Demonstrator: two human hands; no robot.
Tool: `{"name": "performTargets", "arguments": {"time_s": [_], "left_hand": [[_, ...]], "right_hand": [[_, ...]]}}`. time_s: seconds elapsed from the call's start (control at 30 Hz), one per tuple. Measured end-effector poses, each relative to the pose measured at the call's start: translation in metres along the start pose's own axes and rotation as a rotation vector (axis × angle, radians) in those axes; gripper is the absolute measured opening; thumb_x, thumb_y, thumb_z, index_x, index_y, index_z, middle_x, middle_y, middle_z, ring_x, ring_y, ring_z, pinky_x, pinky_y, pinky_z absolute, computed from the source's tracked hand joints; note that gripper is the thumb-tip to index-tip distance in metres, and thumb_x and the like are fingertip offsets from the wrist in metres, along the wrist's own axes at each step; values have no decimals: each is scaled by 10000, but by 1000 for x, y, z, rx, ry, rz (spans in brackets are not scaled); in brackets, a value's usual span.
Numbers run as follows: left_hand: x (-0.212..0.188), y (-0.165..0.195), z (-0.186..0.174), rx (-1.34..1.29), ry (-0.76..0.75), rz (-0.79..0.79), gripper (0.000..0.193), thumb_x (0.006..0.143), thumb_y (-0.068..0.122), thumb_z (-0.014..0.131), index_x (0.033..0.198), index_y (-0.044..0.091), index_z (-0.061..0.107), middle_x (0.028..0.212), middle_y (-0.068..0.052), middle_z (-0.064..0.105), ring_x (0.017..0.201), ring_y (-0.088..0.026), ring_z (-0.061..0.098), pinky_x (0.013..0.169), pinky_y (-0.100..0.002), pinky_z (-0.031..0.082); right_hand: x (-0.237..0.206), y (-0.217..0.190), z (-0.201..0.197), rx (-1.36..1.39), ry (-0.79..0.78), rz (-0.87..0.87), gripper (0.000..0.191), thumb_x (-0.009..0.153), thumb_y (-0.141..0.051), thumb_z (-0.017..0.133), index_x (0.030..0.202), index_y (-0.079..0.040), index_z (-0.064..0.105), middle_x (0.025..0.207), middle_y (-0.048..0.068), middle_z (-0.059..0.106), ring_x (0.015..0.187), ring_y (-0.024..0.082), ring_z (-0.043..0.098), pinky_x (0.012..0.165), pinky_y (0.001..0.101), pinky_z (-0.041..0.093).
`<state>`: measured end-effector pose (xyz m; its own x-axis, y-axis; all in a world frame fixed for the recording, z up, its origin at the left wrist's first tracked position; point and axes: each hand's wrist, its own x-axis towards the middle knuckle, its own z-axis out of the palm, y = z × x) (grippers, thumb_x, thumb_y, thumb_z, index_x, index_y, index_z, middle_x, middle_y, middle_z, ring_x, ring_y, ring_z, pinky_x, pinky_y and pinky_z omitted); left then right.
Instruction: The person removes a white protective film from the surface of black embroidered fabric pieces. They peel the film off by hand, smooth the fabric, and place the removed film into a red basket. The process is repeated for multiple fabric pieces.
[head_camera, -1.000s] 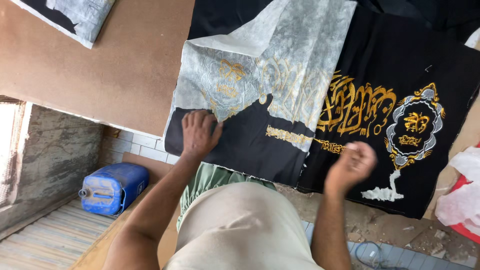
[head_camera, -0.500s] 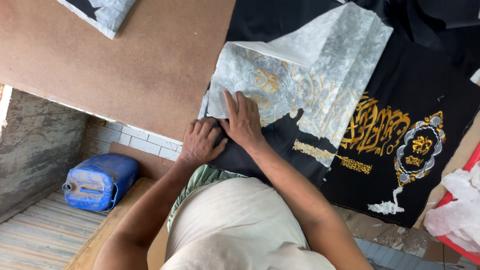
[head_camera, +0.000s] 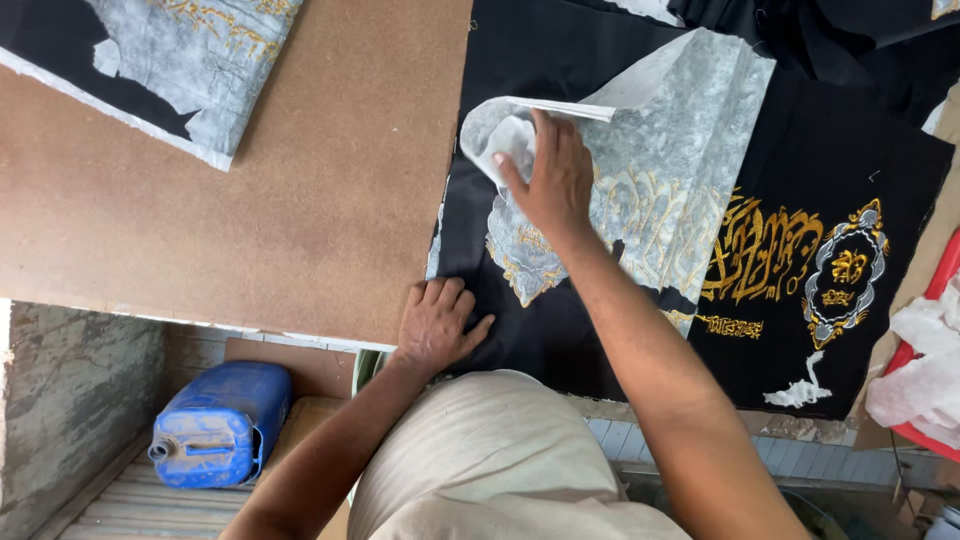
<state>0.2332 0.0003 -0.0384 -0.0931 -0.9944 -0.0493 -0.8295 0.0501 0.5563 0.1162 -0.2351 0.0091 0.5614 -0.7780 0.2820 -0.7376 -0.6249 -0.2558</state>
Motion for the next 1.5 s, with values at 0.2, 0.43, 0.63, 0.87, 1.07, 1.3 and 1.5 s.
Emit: {"name": "performTargets", "arguments": {"time_s": [0.2,0.43,0.63,0.87,1.07,1.3,1.5], "left_hand": [[62,-27,-6,102,170,112,610,908,546,660,1315,94,633,1440,-165,522,1313,-319,486,1089,-516,382],[96,-26,-12,91,77,73,709,874,598,635,1383,106,586,1504,-177,487,1375,-326,459,1114,-569,324],[153,-29,-20,-5,-176,-92,647,930,606,627,1305,79,595,1396,-152,526,1292,-316,488,1157,-602,303],[307,-43,-10,156,37,50,902,827,513,621,1494,-59,415,1622,-242,314,1520,-334,283,1218,-521,155],[332,-52,-3,108,12,50,1015,915,623,565,1602,-78,306,1699,-226,222,1587,-321,172,1275,-561,52],[336,-38,-11,125,-40,39,1010,922,656,581,1533,-115,354,1607,-280,321,1543,-390,210,1243,-617,47],[349,-10,-12,116,-224,-141,781,1004,524,551,1575,15,398,1541,-223,400,1549,-397,230,1268,-677,34]], "right_hand": [[2,-47,32,-182,30,146,923,778,-566,831,1375,55,500,1238,283,576,1068,388,567,913,513,372],[71,72,50,-347,142,569,379,746,-149,841,1046,-88,617,1051,95,694,1026,302,621,857,488,395],[83,112,17,38,232,556,676,973,-314,837,1410,33,455,1277,213,586,1202,383,573,1052,557,380],[105,69,55,-159,118,670,983,761,-328,880,1492,74,358,1253,224,568,1171,378,524,985,525,354],[109,170,60,-465,285,671,338,871,-158,844,1169,-118,689,935,23,759,873,177,652,861,384,374],[32,284,-16,-382,183,1166,605,870,-396,910,1285,-79,605,1113,31,760,1070,222,662,970,494,407],[14,188,-7,-39,611,582,892,998,-169,703,1645,-60,100,1589,232,188,1479,394,317,1259,554,359]]}}
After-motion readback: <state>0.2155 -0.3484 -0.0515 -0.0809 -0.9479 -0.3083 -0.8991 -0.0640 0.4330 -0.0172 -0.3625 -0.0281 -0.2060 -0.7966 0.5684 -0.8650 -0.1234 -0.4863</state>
